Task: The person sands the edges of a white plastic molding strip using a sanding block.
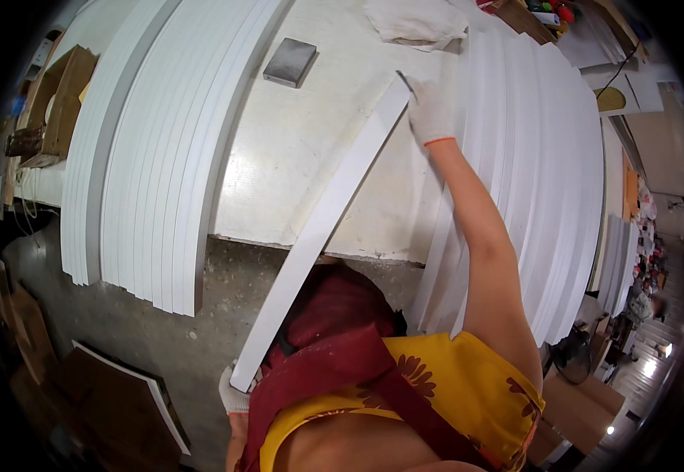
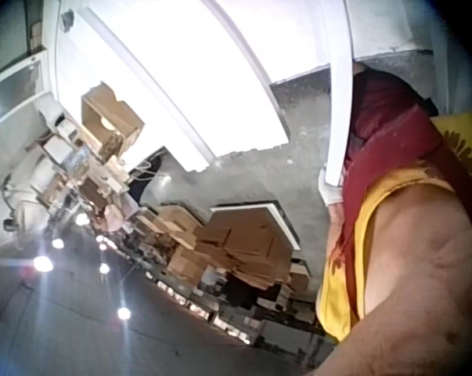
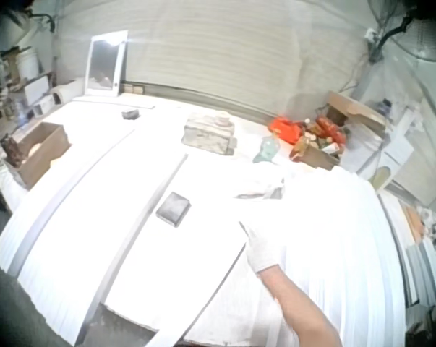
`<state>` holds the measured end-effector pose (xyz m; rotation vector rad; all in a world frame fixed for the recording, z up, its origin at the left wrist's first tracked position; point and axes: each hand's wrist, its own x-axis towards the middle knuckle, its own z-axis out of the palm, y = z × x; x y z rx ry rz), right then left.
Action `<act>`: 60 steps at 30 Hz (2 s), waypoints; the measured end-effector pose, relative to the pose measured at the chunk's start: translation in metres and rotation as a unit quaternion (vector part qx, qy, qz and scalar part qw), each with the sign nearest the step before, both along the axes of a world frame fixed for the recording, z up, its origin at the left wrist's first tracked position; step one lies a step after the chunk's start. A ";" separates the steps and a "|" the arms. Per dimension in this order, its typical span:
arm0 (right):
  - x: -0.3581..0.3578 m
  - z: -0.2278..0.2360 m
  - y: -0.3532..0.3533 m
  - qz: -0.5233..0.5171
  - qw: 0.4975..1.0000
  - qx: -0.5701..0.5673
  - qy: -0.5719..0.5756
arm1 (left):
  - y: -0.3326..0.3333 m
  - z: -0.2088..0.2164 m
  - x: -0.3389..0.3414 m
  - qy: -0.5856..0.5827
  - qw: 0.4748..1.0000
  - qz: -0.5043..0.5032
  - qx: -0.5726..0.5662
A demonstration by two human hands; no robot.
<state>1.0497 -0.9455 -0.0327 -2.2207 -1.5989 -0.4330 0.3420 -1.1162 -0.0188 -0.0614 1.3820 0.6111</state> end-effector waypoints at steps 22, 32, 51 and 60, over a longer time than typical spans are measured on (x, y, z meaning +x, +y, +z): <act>0.005 0.002 0.008 -0.014 1.000 -0.011 0.003 | -0.001 0.000 0.000 0.019 1.000 -0.008 0.001; -0.129 0.055 -0.058 0.221 0.932 -0.247 0.143 | 0.002 0.009 0.018 0.028 0.999 0.034 -0.024; -0.163 0.024 -0.047 0.122 0.977 -0.166 0.061 | -0.004 -0.010 -0.009 -0.031 0.998 0.053 -0.012; -0.285 0.014 -0.108 0.302 0.939 -0.102 0.129 | 0.003 -0.015 -0.006 -0.029 0.998 0.040 -0.046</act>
